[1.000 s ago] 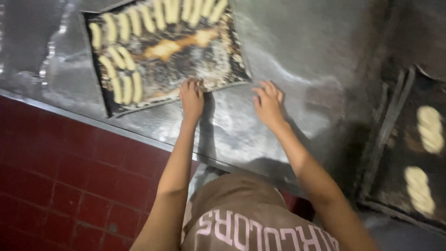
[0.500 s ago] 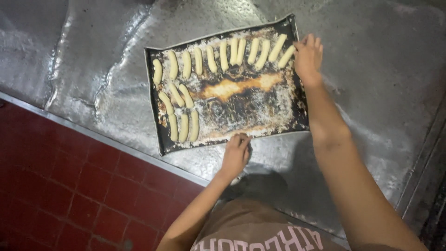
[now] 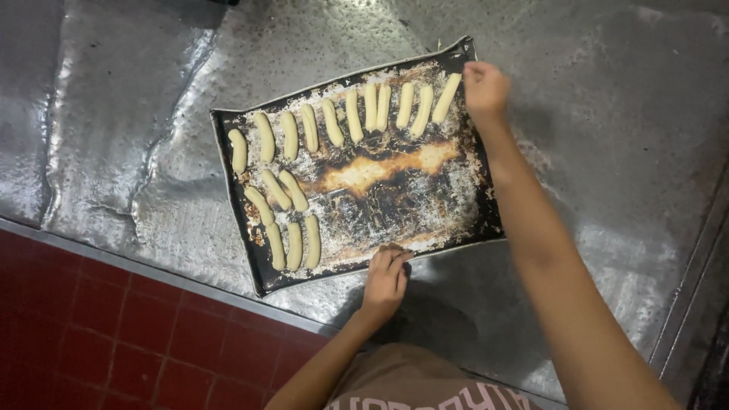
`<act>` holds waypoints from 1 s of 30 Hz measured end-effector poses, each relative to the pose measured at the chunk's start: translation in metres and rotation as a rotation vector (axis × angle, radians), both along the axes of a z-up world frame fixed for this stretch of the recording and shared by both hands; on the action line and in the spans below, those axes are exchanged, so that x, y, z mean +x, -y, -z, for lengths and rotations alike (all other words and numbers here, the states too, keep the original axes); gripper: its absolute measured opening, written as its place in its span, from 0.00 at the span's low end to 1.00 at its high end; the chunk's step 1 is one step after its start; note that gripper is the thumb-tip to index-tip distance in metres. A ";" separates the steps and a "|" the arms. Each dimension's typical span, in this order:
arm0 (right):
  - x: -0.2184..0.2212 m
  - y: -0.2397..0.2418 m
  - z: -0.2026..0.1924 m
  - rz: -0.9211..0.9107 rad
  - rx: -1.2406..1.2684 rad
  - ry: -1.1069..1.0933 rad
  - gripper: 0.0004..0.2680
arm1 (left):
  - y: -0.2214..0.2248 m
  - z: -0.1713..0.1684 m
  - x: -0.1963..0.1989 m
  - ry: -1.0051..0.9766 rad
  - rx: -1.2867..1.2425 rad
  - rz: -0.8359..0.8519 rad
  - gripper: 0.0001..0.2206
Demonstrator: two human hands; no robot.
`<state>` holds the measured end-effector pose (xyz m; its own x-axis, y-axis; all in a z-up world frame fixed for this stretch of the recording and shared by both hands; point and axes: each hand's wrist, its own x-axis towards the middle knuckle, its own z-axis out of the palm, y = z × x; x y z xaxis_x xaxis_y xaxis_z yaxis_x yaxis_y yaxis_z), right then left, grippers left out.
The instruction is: The person is braiding pre-cut strips of dough into loaves and placing them on a baking tray in a commercial bakery setting.
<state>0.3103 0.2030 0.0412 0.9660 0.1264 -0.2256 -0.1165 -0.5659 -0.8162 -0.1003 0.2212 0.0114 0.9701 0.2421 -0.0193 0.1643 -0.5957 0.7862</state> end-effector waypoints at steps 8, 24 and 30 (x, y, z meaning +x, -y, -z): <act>-0.028 -0.008 -0.032 -0.329 0.210 0.091 0.06 | 0.002 0.005 0.001 -0.018 -0.044 -0.040 0.15; -0.197 0.131 -0.066 -0.578 0.050 0.370 0.08 | 0.008 -0.086 0.100 0.211 -0.137 -0.060 0.22; -0.302 0.298 -0.083 -0.294 0.274 -0.195 0.12 | 0.097 -0.032 0.056 0.043 -0.386 0.040 0.10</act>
